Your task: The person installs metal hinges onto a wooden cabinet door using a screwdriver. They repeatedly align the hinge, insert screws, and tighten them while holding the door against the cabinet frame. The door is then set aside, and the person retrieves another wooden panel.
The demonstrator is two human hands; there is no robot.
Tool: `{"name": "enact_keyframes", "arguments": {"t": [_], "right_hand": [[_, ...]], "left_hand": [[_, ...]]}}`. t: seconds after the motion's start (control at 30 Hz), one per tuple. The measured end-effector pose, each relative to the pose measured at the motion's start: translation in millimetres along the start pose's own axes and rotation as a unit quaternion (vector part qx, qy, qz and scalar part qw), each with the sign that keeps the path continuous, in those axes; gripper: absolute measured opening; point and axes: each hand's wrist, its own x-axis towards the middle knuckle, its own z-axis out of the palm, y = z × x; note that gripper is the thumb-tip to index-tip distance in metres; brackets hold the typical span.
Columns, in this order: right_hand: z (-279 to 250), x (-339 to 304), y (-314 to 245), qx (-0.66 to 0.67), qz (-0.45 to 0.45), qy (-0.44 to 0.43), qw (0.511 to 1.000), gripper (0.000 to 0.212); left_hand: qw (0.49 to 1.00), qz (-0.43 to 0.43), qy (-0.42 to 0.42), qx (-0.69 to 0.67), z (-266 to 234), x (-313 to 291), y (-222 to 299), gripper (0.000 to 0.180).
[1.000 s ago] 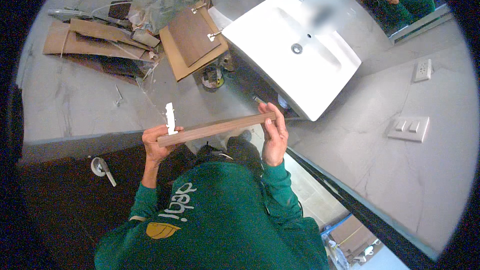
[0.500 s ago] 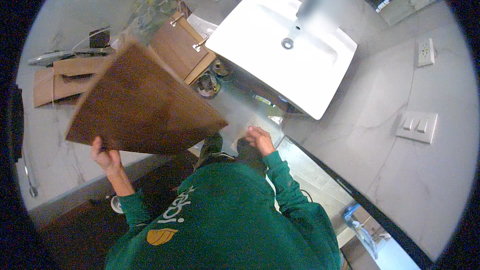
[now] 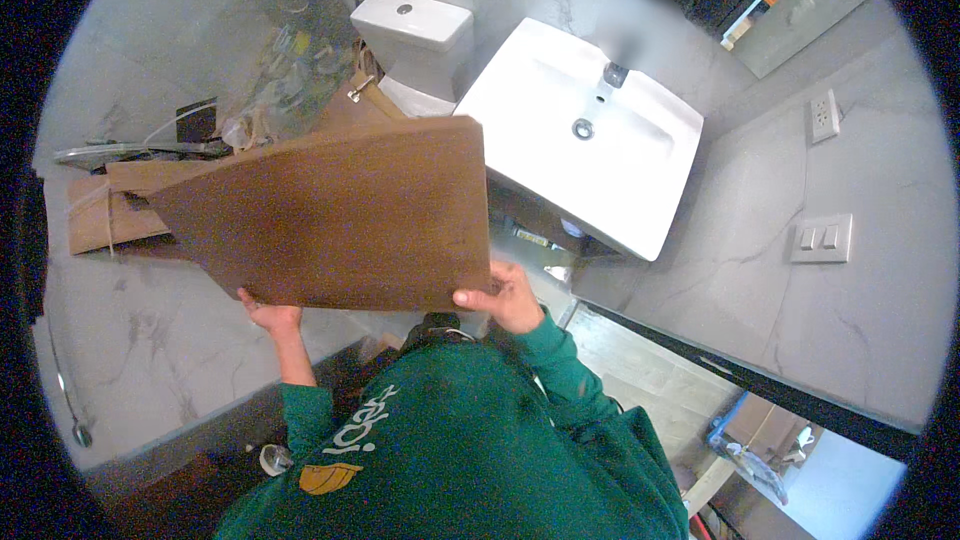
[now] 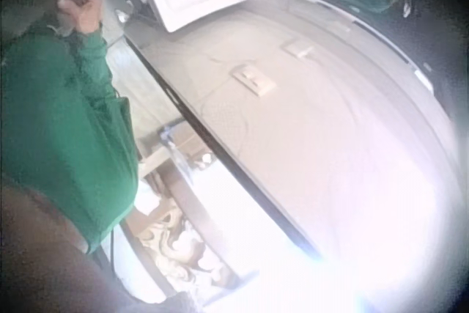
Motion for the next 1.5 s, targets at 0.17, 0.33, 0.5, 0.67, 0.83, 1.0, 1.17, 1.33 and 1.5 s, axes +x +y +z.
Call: {"name": "enact_keyframes", "arguments": {"t": [0.17, 0.33, 0.5, 0.67, 0.83, 1.0, 1.17, 1.33, 1.5], "right_hand": [[30.6, -10.8, -38.5, -0.044, 0.040, -0.006, 0.998, 0.038], [62.6, -8.2, -57.4, -0.135, 0.059, -0.020, 0.989, 0.030], [89.6, 3.2, -75.6, -0.233, 0.096, -0.037, 0.967, 0.026], [101.6, 14.5, -83.7, -0.278, 0.134, -0.045, 0.950, 0.025], [106.0, 24.1, -80.4, -0.327, 0.139, -0.011, 0.935, 0.027], [109.9, 35.9, -72.8, -0.258, 0.179, 0.055, 0.948, 0.029], [114.5, 38.0, -64.3, -0.274, 0.200, 0.058, 0.939, 0.029], [109.4, 34.1, -59.6, -0.248, 0.224, 0.093, 0.938, 0.032], [99.3, 21.7, -50.9, -0.283, 0.185, 0.085, 0.937, 0.035]], "left_hand": [[0.990, -0.076, 0.106, -0.053, -52.5, 24.0, -28.2, 0.074], [0.977, -0.169, 0.108, -0.067, -103.2, 31.8, -61.0, 0.075], [0.961, -0.235, 0.134, -0.063, -126.4, 22.2, -98.7, 0.078], [0.914, -0.366, 0.141, -0.103, -153.2, 18.4, -124.3, 0.083], [0.871, -0.456, 0.169, 0.069, -174.7, 26.2, -138.8, 0.090], [0.878, -0.292, 0.101, 0.364, -149.5, 36.2, -169.9, 0.075], [0.838, -0.085, -0.036, 0.538, -45.0, 21.4, -181.2, 0.072], [0.723, 0.279, -0.319, 0.545, 33.1, -41.9, -180.8, 0.072], [0.748, 0.149, -0.264, 0.590, 20.9, 24.9, -172.0, 0.064]]}}
